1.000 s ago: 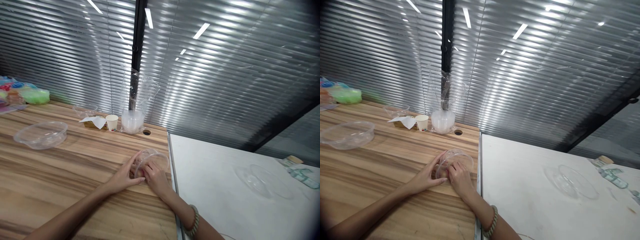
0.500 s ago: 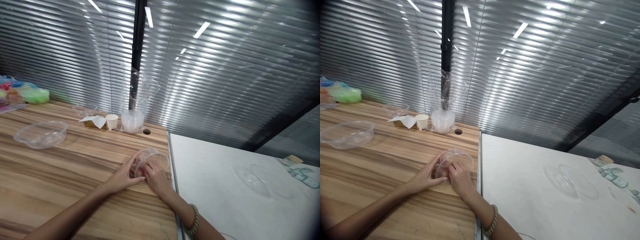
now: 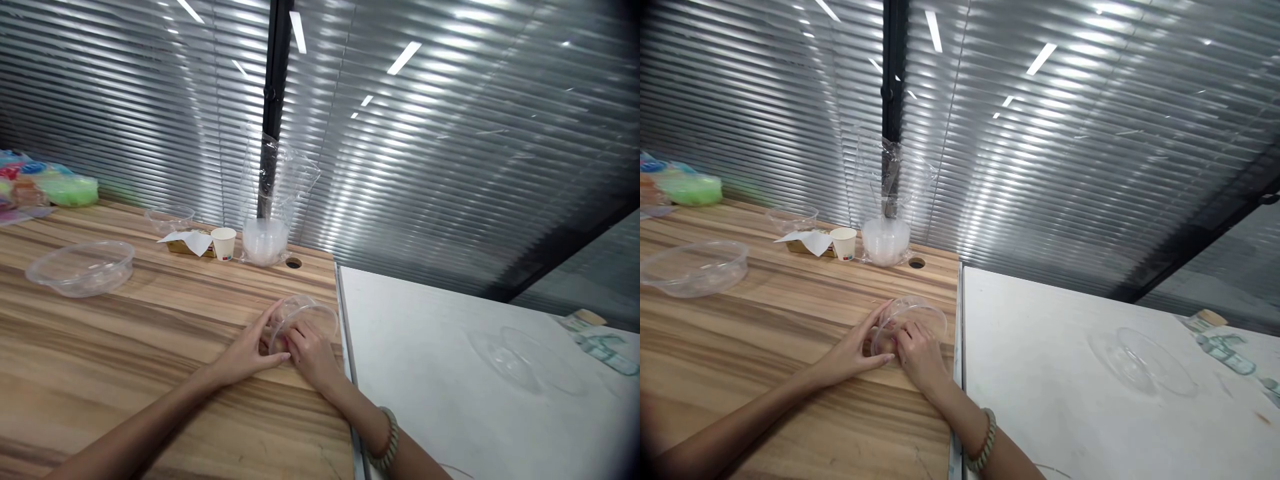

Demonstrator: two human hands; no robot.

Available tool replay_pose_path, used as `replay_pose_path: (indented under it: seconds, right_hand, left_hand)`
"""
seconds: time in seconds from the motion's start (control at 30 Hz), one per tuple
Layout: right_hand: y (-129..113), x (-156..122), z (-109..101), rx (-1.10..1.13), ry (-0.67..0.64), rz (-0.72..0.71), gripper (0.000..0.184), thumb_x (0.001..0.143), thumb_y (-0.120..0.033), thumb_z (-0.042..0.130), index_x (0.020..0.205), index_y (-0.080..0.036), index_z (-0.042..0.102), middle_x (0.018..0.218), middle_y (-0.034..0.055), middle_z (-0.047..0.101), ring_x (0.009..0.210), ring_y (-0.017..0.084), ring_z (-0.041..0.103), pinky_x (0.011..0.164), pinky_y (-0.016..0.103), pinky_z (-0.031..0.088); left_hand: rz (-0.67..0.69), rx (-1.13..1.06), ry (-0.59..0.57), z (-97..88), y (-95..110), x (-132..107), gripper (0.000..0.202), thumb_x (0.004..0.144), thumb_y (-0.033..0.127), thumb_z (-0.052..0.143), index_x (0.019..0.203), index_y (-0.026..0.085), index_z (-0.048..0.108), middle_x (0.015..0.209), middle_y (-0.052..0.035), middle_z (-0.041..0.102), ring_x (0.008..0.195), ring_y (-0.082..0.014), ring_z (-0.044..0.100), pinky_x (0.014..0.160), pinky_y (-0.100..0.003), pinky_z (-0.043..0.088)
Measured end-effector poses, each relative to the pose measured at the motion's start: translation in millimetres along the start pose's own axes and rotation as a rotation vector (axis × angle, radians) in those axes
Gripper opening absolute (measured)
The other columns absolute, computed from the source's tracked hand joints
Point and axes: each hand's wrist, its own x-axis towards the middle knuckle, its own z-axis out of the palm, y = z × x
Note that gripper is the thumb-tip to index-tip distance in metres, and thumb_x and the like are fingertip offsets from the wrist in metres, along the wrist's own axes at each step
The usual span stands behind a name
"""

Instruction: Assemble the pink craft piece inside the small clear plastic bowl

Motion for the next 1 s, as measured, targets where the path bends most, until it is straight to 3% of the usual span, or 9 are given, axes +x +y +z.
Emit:
replay_pose_path:
  seconds: [1.0]
  right_hand:
    - [-0.4,-0.5,0.5,0.006,-0.002,-0.010,0.011,0.084,-0.008,0.053,0.085,-0.015,0.061,0.085,0.0061,0.060,0.079,0.019,0.054,0.069,0.030,0.045]
  left_hand:
    - [-0.028,0.018,-0.018,-1.2,2.4,0.4,0.089,0.075,0.035,0.065,0.145,0.019,0.012,0.151,-0.0109,0.024,0.137,-0.0258,0.025,0.113,-0.042,0.023]
